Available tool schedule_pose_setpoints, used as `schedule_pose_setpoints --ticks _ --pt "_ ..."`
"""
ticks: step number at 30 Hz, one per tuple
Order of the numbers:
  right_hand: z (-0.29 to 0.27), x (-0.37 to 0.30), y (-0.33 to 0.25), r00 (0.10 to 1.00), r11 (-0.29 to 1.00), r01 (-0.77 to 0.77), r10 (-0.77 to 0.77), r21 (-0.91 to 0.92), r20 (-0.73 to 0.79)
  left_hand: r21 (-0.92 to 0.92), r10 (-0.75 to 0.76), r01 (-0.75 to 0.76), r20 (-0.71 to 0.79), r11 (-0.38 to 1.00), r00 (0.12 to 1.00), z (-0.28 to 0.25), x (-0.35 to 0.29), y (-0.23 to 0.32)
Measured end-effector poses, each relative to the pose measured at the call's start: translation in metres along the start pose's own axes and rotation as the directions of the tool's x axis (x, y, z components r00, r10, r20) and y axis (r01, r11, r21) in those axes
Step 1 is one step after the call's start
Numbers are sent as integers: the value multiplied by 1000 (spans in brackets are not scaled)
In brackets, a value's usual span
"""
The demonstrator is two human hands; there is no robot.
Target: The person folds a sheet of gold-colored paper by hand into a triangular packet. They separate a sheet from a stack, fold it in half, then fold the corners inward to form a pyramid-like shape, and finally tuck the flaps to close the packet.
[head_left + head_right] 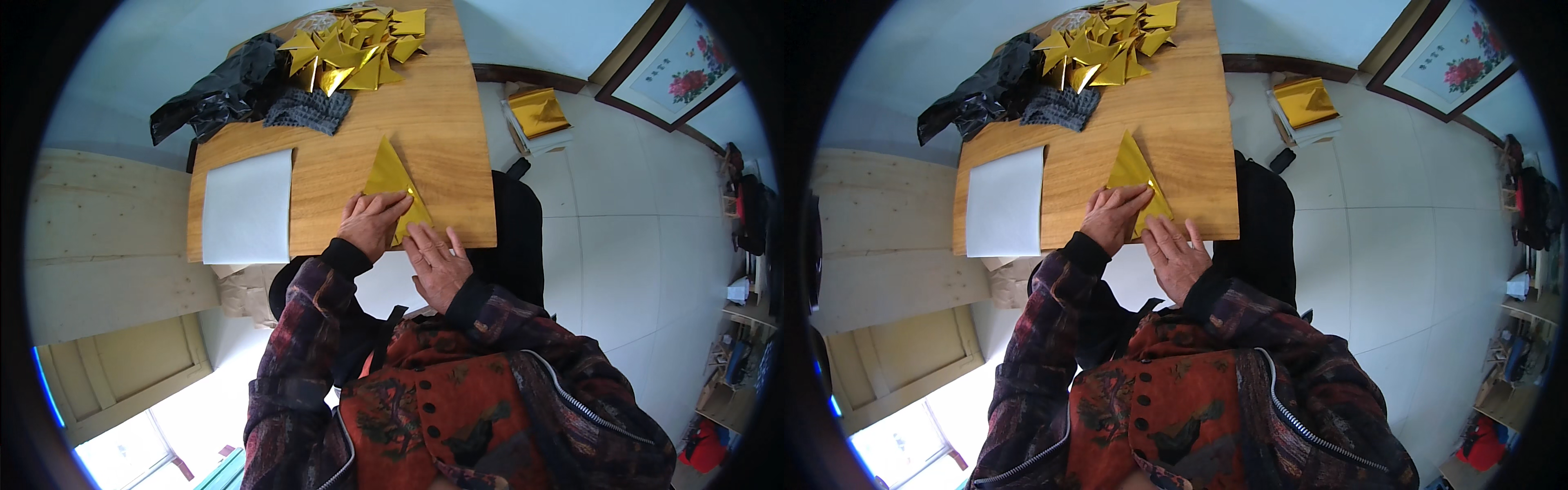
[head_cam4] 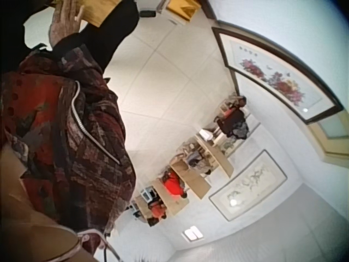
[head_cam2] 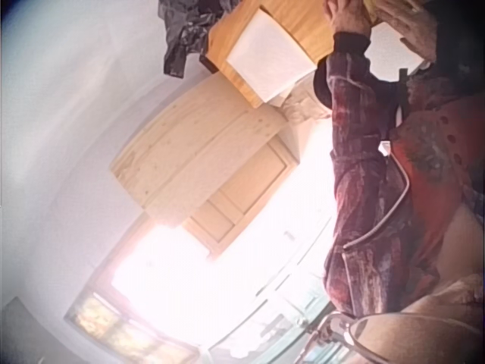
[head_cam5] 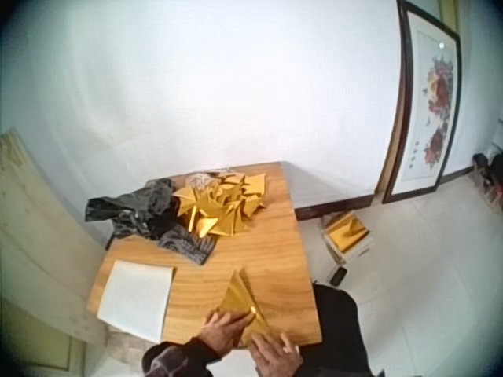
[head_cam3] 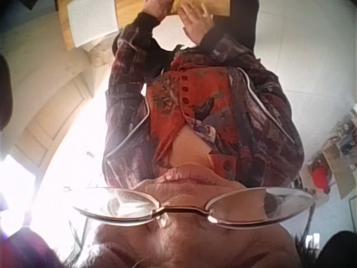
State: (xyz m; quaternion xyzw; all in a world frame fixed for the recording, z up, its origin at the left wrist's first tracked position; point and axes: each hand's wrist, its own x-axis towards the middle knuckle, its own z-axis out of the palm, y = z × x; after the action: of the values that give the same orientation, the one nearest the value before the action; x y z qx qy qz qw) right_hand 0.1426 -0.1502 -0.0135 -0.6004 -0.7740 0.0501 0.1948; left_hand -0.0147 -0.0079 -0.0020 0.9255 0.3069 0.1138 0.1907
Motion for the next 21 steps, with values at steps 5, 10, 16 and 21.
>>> schedule_pose_setpoints --ticks 5,10,16,21 --pt "1 -1 1 1000 998 -9 8 -65 -23 4 4 -4 9 1000 1000 0 0 -1" --pt "-3 0 5 999 999 -35 34 -25 -35 17 11 -11 -10 1000 1000 2 -1 -1" --pt "-8 5 9 998 998 -38 41 57 -49 -5 2 -2 -14 1000 1000 4 1 -2" --pt "-18 6 15 994 992 -82 89 100 -69 36 -9 11 -33 999 999 2 -1 6"
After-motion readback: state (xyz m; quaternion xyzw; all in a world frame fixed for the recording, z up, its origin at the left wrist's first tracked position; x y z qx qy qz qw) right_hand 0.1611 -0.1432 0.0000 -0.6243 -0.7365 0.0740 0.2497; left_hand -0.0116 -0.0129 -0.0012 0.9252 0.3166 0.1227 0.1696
